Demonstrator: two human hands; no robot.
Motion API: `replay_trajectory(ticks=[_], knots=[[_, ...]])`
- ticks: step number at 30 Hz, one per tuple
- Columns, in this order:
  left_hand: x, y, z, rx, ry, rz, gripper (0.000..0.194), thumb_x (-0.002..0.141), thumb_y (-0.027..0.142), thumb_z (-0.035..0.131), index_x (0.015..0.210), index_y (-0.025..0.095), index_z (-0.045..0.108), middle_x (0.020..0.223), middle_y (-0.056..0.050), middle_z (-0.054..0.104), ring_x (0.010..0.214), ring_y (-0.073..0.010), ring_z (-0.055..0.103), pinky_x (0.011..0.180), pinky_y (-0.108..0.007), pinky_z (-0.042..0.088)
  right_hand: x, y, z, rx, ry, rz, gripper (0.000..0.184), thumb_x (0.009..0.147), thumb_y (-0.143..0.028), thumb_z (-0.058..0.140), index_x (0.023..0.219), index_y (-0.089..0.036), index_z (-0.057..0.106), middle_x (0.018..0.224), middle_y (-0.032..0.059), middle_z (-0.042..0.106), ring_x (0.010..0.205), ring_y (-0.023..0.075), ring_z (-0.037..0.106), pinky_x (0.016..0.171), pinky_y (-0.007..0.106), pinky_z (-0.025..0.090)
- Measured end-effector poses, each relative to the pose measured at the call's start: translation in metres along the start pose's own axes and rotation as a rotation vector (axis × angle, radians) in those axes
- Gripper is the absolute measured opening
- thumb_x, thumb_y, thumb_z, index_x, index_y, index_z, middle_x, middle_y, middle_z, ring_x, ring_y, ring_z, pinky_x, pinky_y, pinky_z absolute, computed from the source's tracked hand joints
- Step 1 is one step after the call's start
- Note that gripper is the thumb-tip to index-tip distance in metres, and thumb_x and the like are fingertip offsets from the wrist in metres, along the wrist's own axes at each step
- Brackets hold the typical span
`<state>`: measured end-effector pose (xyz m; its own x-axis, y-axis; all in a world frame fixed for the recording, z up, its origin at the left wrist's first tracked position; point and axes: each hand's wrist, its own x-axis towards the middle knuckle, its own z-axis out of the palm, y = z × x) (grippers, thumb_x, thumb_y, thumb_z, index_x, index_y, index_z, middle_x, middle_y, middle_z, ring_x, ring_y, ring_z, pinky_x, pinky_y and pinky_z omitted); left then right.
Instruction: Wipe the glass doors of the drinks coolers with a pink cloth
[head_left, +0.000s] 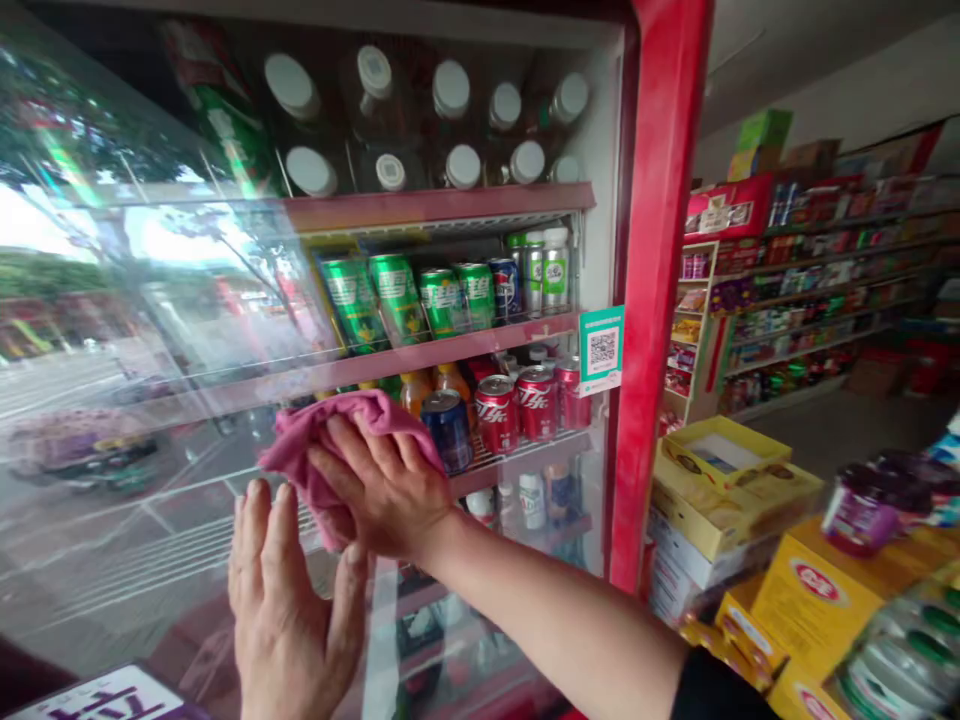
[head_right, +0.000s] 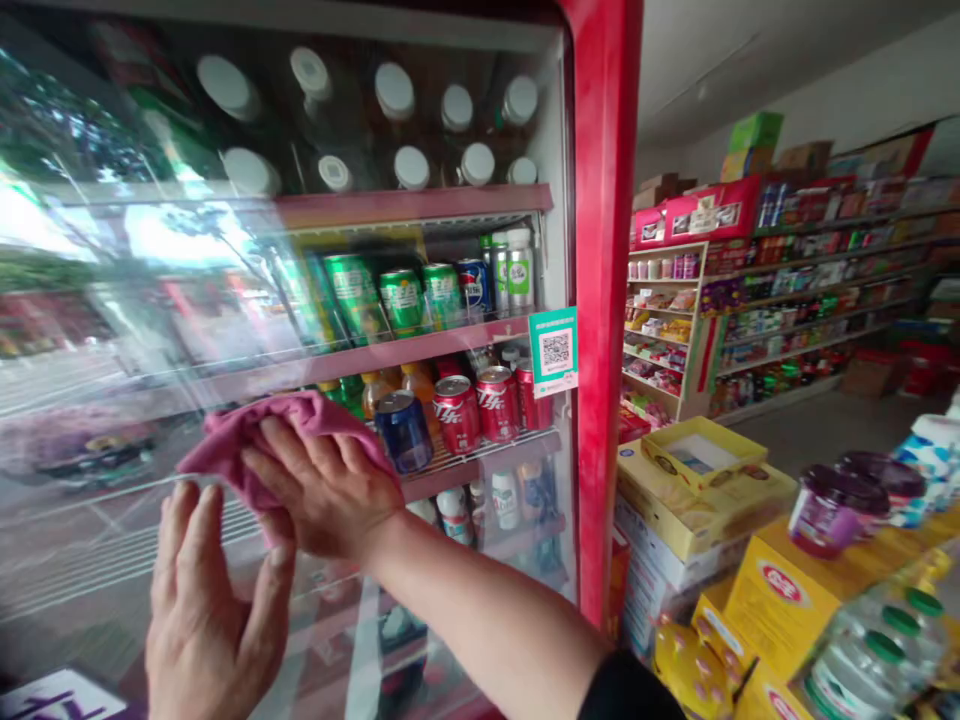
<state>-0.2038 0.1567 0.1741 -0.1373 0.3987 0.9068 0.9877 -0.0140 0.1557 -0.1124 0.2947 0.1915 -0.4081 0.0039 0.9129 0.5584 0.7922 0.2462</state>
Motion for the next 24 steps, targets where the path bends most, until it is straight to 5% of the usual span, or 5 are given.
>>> replay_trajectory(ticks=[5, 9, 13, 19, 24], knots=[[0.0, 0.0, -0.003, 0.019, -0.042, 0.008, 0.09, 0.105, 0.04, 0.067, 0.181, 0.025, 0.022, 0.189, -0.018, 0.023, 0.176, -0.0397, 0.023, 0.142, -0.065, 0.027, -0.007, 0.02, -0.009, 0.059, -0.012, -0.067, 0.067, 0.118, -0.053, 0.043, 0.178, -0.025, 0.036, 0.187, 0.0021, 0.036, 0.173, 0.0246, 0.031, 0.135, 0.043, 0.036], [-0.01, -0.011, -0.019, 0.045, -0.072, -0.054, 0.087, 0.105, 0.039, 0.065, 0.181, 0.027, 0.023, 0.19, -0.015, 0.022, 0.177, -0.0385, 0.022, 0.142, -0.063, 0.026, -0.041, 0.056, -0.016, 0.022, -0.003, 0.057, 0.075, 0.112, -0.069, 0.048, 0.177, -0.031, 0.042, 0.181, 0.0061, 0.048, 0.172, 0.0349, 0.033, 0.137, 0.054, 0.03], [-0.022, -0.034, -0.036, 0.03, -0.064, -0.082, 0.086, 0.105, 0.038, 0.066, 0.18, 0.028, 0.025, 0.19, -0.014, 0.023, 0.177, -0.0369, 0.023, 0.143, -0.061, 0.026, -0.071, 0.077, -0.019, -0.07, 0.0, 0.189, 0.075, 0.109, -0.067, 0.051, 0.172, -0.027, 0.049, 0.178, 0.0142, 0.049, 0.171, 0.043, 0.03, 0.137, 0.065, 0.023], [-0.028, -0.078, -0.059, 0.015, -0.042, -0.067, 0.086, 0.106, 0.038, 0.065, 0.181, 0.029, 0.024, 0.189, -0.014, 0.025, 0.176, -0.0358, 0.024, 0.142, -0.062, 0.027, -0.057, 0.023, -0.001, -0.163, 0.064, 0.343, 0.072, 0.11, -0.06, 0.046, 0.157, -0.006, 0.054, 0.179, 0.0348, 0.032, 0.173, 0.0533, 0.017, 0.128, 0.079, 0.031], [-0.025, -0.115, -0.088, 0.039, -0.024, -0.074, 0.086, 0.106, 0.038, 0.066, 0.18, 0.028, 0.024, 0.189, -0.015, 0.025, 0.176, -0.0357, 0.025, 0.142, -0.062, 0.027, -0.02, -0.046, 0.024, -0.167, 0.081, 0.239, 0.066, 0.111, -0.054, 0.046, 0.158, -0.009, 0.053, 0.174, 0.0323, 0.042, 0.174, 0.0484, 0.015, 0.13, 0.076, 0.032]])
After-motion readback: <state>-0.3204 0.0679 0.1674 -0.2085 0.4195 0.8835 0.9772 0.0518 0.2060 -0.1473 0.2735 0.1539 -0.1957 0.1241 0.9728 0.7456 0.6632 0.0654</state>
